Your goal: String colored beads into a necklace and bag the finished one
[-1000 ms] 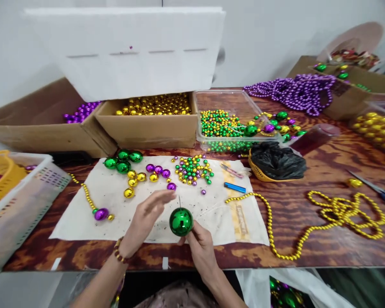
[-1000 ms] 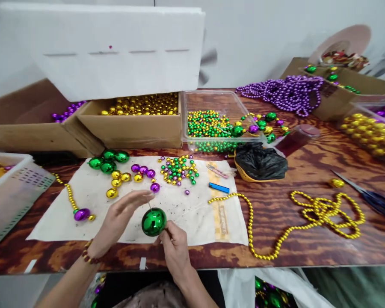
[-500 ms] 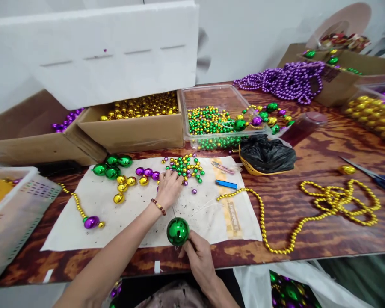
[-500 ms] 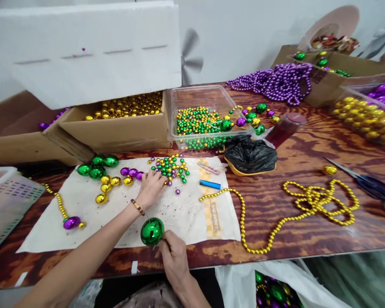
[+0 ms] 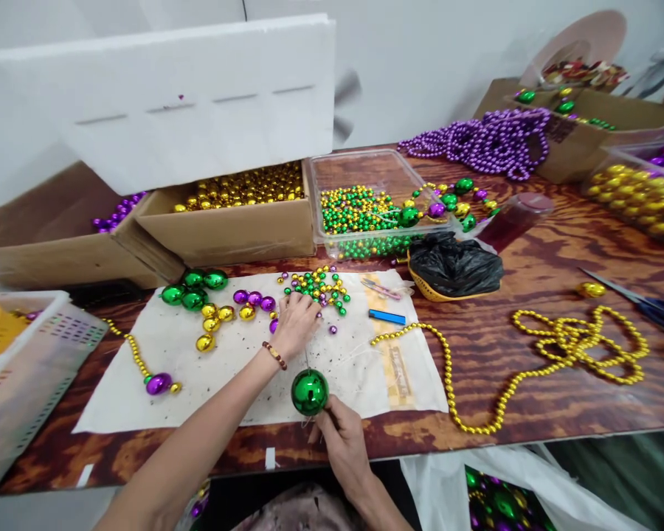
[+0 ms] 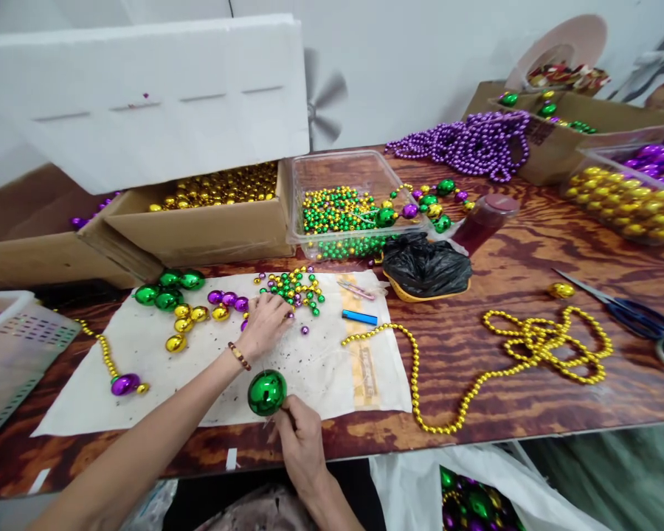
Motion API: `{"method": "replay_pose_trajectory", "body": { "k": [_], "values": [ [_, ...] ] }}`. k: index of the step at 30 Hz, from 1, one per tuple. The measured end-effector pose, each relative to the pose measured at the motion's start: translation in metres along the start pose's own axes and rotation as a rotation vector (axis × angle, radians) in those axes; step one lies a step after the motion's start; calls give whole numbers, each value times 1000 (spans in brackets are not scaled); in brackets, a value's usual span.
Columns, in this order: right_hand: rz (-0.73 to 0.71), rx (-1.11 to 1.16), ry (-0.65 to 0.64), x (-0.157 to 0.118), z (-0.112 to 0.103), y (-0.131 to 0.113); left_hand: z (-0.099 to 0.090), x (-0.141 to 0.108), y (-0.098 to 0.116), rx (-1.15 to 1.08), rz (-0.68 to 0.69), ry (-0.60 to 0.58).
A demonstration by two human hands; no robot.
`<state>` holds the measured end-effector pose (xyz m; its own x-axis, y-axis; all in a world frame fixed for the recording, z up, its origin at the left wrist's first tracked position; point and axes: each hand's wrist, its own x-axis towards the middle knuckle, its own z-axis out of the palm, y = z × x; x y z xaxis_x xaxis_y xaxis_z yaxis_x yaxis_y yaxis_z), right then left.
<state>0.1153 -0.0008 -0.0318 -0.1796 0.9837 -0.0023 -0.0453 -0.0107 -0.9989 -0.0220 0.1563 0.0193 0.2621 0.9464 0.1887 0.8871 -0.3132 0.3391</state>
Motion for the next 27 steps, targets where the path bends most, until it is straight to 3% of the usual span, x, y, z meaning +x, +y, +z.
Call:
{"method": "replay_pose_trajectory", "body": {
  "k": [3, 6, 9, 15, 27],
  "values": [
    [16, 28, -2, 2, 0, -1, -17, -9, -5, -610, -205, 132],
    [17, 28, -16, 2, 2, -5, -40, -31, -8, -1370, -421, 105],
    [-23, -26, -54, 3, 2, -10, -57, -56, -6, -1778, -516, 75],
    [-91, -117, -118, 4, 5, -19, -69, -80, -8, -1953, -565, 152],
    [12, -116, -153, 2, 9, -19, -66, -89, -19, -1962, -567, 165]
  ]
}}
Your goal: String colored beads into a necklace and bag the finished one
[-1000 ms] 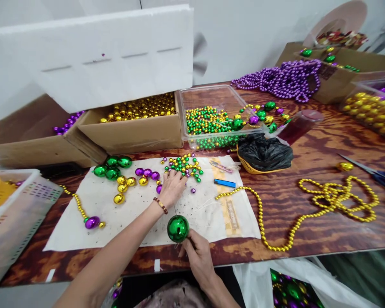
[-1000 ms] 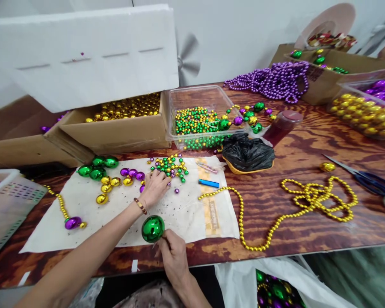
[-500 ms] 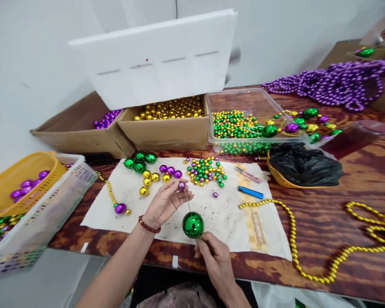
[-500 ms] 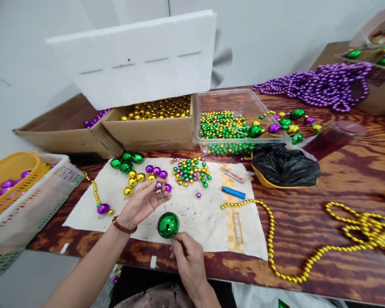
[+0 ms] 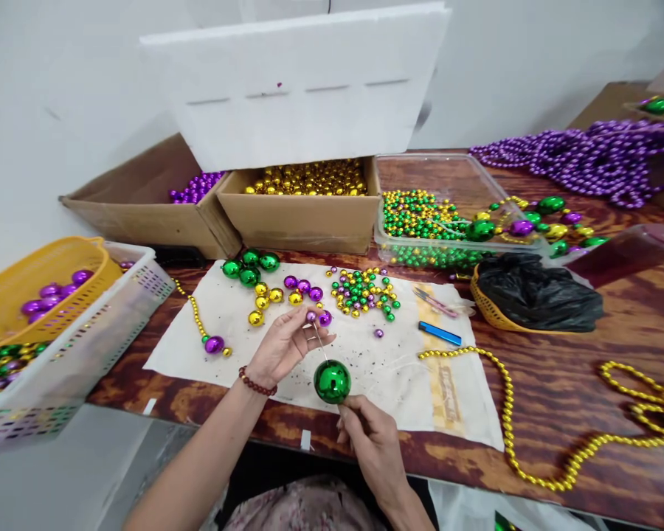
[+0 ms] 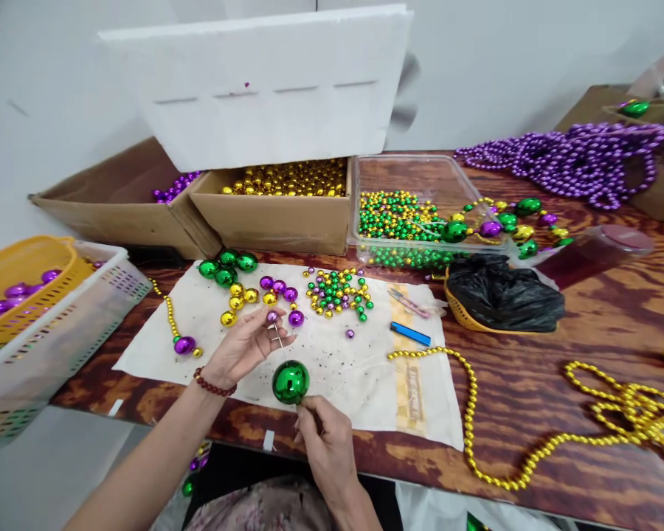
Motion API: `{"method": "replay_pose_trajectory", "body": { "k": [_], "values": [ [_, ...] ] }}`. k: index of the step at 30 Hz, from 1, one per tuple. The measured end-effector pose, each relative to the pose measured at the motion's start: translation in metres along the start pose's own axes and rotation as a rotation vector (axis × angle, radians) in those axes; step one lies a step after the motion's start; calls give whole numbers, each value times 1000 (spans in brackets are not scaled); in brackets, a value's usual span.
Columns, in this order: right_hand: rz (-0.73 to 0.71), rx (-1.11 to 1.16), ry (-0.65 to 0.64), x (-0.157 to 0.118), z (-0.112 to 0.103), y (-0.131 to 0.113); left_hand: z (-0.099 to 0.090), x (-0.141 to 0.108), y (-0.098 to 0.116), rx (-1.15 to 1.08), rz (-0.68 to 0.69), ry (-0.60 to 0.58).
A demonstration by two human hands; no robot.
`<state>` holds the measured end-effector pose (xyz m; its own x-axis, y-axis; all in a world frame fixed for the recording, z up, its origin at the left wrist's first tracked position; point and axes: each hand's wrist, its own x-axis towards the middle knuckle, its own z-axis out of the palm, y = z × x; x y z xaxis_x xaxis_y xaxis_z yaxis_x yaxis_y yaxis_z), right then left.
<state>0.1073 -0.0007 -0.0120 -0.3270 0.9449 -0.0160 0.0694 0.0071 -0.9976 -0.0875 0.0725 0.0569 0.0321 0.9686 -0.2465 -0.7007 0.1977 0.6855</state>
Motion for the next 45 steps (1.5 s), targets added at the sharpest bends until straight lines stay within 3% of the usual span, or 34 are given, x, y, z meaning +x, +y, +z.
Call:
{"method": "replay_pose_trajectory", "body": {
  "k": [14, 19, 22, 24, 28, 33, 36, 38, 41, 43, 45],
  "values": [
    [121, 149, 25, 8, 6, -5, -7, -3, -6, 93, 58, 96],
    [113, 277, 113, 17, 19, -6, 10, -10, -36, 62, 33, 137],
    [86, 243, 95, 23, 12, -15, 23, -13, -47, 93, 76, 173],
    [52, 203, 139, 29, -3, -23, 29, -14, -46, 286, 84, 110],
    [0, 192, 200, 44, -32, -37, 39, -19, -38, 836, 56, -210],
    [62, 511, 437, 55, -49, -41, 44, -26, -29, 1249, 142, -374],
    [24, 576, 637, 57, -76, -38, 28, -30, -12, 1510, 196, -469],
    [-17, 566, 750, 56, -100, -31, 8, -32, 7, 1723, 194, -469],
    [74, 506, 647, 49, -126, -14, -31, -35, 37, 2024, 179, -277],
    [129, 388, 568, 41, -128, -1, -56, -36, 51, 2181, 184, -185],
    [110, 192, 560, 33, -121, 8, -76, -37, 57, 2298, 201, -173]
  ]
}}
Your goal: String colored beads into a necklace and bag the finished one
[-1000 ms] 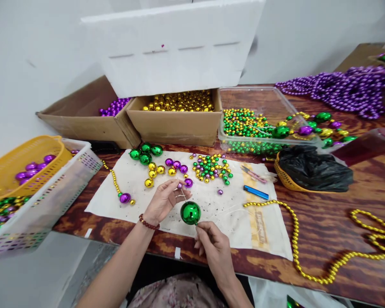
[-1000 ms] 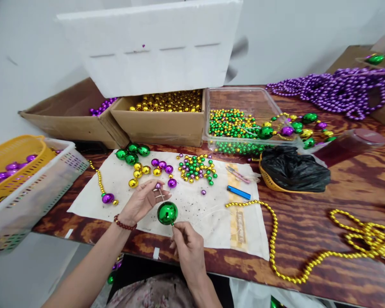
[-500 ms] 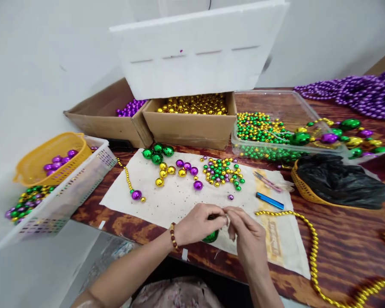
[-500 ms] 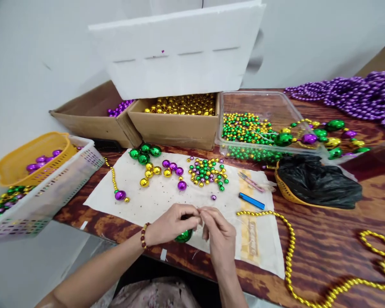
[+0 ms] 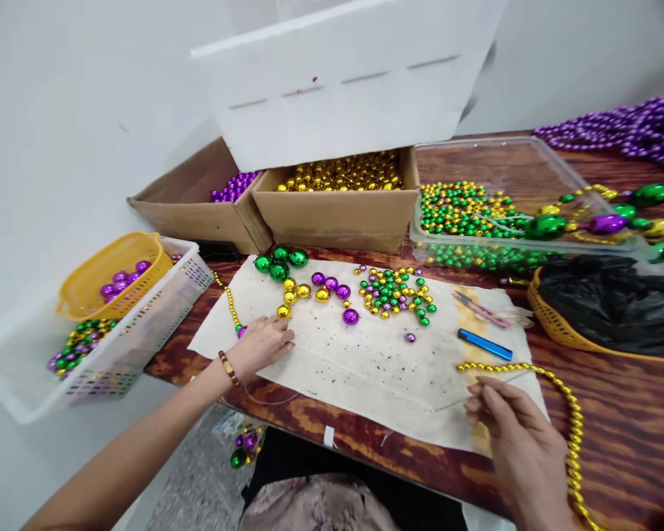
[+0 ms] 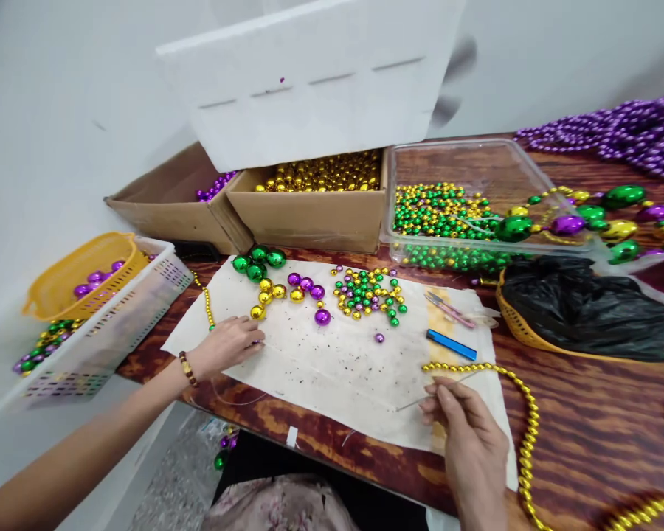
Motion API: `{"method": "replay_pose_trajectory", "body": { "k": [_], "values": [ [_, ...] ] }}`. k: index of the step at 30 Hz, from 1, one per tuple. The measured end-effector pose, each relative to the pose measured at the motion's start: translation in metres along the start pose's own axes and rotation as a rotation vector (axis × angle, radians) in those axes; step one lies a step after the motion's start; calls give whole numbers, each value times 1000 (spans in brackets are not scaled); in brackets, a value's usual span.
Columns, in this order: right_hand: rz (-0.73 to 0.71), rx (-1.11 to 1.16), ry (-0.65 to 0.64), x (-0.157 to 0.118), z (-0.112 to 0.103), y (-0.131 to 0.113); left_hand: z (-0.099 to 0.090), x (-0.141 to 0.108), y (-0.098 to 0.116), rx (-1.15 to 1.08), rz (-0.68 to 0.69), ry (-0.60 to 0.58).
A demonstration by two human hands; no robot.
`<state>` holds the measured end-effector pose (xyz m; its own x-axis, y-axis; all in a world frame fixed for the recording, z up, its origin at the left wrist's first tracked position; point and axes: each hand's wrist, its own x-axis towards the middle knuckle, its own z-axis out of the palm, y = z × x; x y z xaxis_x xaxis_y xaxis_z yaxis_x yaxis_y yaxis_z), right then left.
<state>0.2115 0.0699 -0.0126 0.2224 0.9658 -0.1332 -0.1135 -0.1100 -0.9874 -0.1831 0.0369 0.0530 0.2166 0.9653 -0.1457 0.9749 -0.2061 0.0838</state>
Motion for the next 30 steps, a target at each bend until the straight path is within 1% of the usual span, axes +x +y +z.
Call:
{"method": "replay_pose_trajectory", "body": {
  "k": [2, 3, 5, 7, 9, 10, 11, 14, 16, 18, 20, 22, 24, 27, 28, 30],
  "values": [
    [-120, -178, -22, -9, 4, 8, 9, -3, -11, 79, 23, 6],
    [-177, -255, -54, -13, 7, 12, 14, -4, -14, 97, 35, 16],
    [-273, -376, -134, -17, 11, 16, 20, -5, -19, 79, 30, 76],
    [-347, -477, -212, -18, 11, 20, 23, -3, -24, -8, -35, 194],
    [-412, -551, -286, -17, 10, 23, 22, 2, -29, -106, -142, 307],
    [-440, -581, -318, -16, 8, 25, 21, 6, -31, -143, -191, 329],
    [-462, -616, -348, -15, 7, 27, 20, 9, -34, -170, -230, 321],
    [-475, -717, -399, -13, 2, 35, 17, 20, -39, -225, -290, 194],
    [-427, -739, -383, -12, 0, 39, 15, 24, -41, -272, -297, 137],
    [-358, -699, -339, -11, 0, 40, 12, 26, -42, -345, -290, 162],
    [-311, -620, -292, -13, 4, 37, 6, 27, -40, -498, -275, 257],
    [-290, -523, -273, -17, 11, 32, -1, 28, -31, -759, -261, 358],
    [-258, -430, -316, -23, 23, 25, -9, 29, -14, -1083, -250, 392],
    [-214, -305, -420, -36, 46, 18, -19, 36, 22, -1528, -247, 394],
    [-210, -277, -450, -41, 54, 17, -21, 38, 36, -1641, -244, 401],
    [-227, -245, -493, -49, 66, 16, -23, 44, 59, -1792, -229, 421]
  ]
}}
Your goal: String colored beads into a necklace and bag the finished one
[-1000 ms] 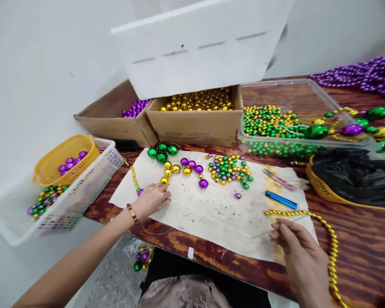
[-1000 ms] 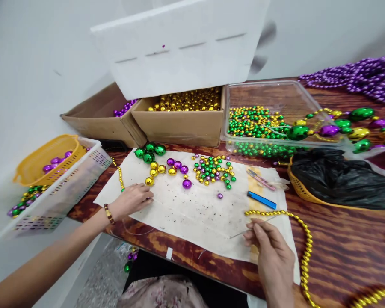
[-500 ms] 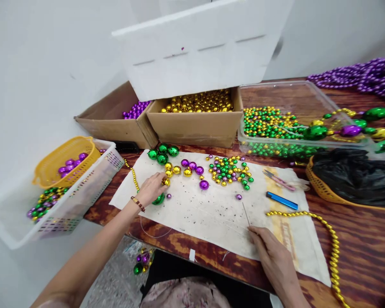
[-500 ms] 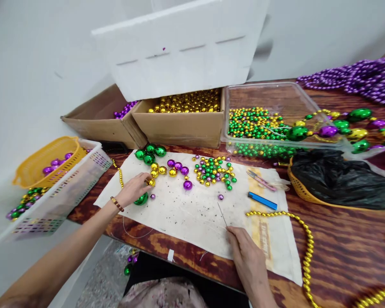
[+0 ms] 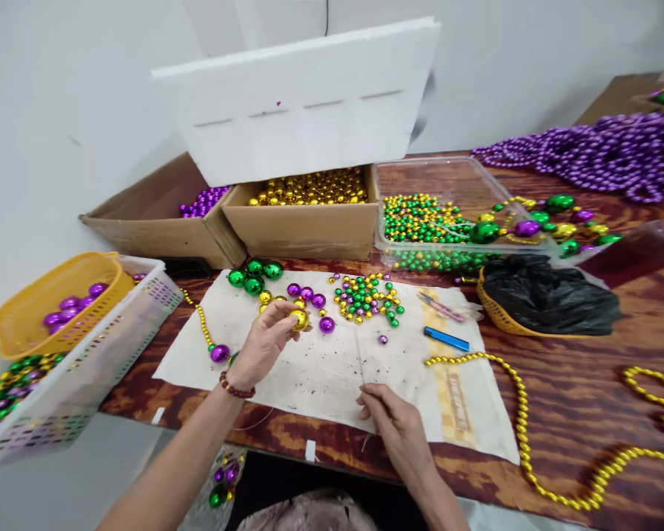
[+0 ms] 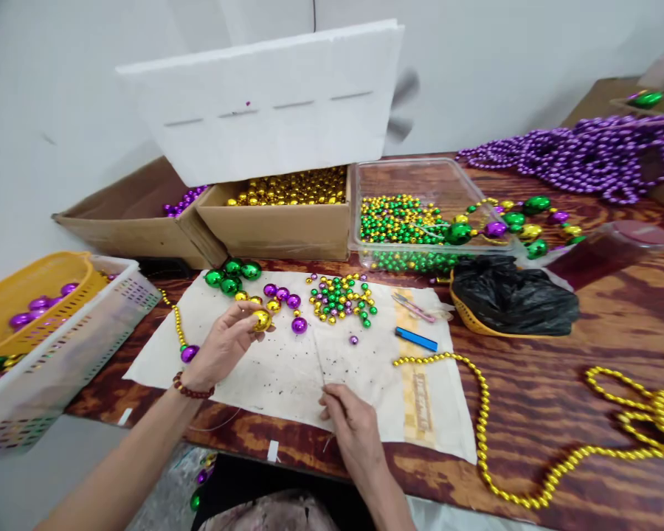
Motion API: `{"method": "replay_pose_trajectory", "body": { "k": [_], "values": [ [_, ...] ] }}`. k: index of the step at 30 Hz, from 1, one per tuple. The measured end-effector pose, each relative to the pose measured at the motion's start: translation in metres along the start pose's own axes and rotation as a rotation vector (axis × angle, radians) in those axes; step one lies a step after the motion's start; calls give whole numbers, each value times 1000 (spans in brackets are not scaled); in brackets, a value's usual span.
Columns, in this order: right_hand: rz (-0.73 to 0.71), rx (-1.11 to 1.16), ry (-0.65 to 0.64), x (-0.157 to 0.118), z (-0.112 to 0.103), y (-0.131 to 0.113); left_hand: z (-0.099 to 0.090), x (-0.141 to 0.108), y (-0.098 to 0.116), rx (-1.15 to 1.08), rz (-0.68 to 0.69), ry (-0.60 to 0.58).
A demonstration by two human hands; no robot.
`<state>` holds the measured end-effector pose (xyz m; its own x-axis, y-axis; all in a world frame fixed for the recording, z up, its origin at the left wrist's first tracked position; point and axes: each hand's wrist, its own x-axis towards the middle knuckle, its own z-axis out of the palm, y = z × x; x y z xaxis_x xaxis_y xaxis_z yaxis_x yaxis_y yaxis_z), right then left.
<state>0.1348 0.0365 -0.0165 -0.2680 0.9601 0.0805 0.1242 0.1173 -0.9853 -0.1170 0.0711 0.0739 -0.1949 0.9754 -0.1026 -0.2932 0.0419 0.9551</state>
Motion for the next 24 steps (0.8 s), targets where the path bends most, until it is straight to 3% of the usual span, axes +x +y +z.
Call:
{"method": "replay_pose_trajectory", "body": {
  "k": [3, 6, 8, 12, 17, 24],
  "values": [
    [-26, -2, -25, -3, 12, -3, 25, -2, -6, -87, -19, -6],
    [-48, -18, -34, -6, 16, -1, 36, -1, -12, -124, -76, -31],
    [-73, -37, -47, -8, 16, 1, 37, -1, -17, -92, -51, -23],
    [-74, -75, -58, -11, 17, 7, 34, -3, -23, 129, 164, 77],
    [-64, -96, -90, -13, 20, 10, 33, -10, -21, 297, 315, 93],
    [-93, -110, -112, -11, 29, 5, 29, -8, -13, 269, 302, 88]
  ]
}}
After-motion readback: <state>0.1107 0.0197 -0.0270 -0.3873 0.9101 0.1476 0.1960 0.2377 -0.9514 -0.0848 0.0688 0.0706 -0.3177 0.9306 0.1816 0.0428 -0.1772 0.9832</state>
